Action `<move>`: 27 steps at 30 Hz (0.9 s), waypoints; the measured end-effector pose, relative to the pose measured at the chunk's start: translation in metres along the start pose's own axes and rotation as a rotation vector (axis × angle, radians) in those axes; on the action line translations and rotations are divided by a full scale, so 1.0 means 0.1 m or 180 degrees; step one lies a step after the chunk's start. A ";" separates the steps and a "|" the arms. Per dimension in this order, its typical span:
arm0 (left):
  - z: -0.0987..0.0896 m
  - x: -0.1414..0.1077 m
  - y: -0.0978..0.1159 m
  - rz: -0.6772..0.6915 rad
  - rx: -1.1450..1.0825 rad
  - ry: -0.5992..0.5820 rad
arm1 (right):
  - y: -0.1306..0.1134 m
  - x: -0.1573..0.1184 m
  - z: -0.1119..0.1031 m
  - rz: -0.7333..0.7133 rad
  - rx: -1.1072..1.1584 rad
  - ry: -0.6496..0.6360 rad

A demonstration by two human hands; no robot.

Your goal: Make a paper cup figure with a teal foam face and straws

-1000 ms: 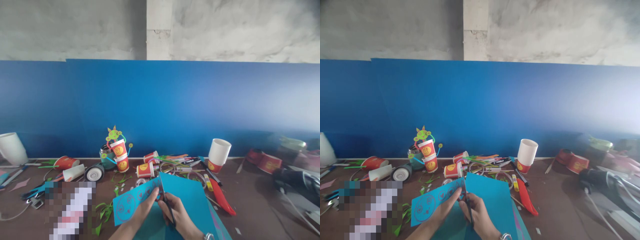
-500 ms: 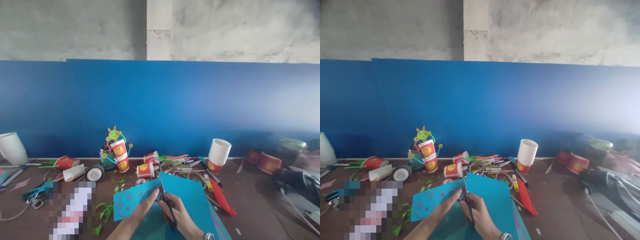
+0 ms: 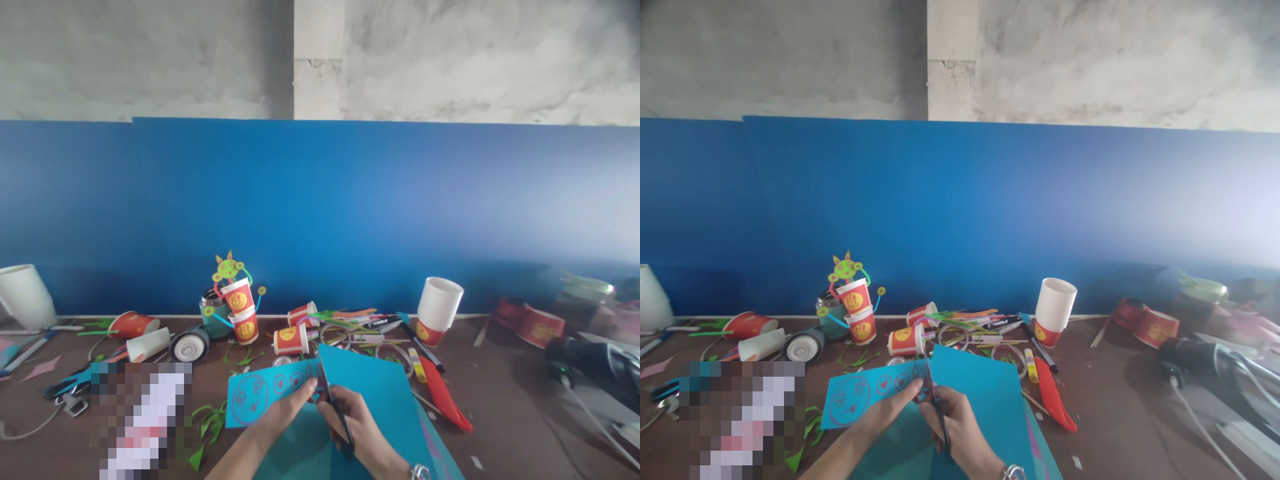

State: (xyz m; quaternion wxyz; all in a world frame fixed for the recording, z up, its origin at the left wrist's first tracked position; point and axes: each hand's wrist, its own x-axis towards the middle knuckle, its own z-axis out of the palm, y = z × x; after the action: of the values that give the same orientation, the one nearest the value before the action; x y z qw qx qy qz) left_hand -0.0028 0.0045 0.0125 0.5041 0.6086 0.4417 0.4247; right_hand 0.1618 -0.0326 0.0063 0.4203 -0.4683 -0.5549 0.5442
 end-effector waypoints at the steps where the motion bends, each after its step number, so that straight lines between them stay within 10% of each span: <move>1: -0.01 0.01 -0.01 0.0024 0.0023 -0.0051 | 0.00 0.00 0.00 0.0013 -0.0007 0.0023; 27: -0.10 0.00 0.03 -0.0860 -0.0007 -0.0511 | 0.01 0.02 -0.03 0.0171 -0.0188 -0.0017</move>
State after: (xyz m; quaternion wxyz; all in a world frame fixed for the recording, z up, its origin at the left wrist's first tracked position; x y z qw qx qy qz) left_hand -0.0122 0.0069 0.0167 0.5910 0.5751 0.4774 0.3034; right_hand 0.1645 -0.0296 0.0053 0.3901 -0.4937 -0.5590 0.5399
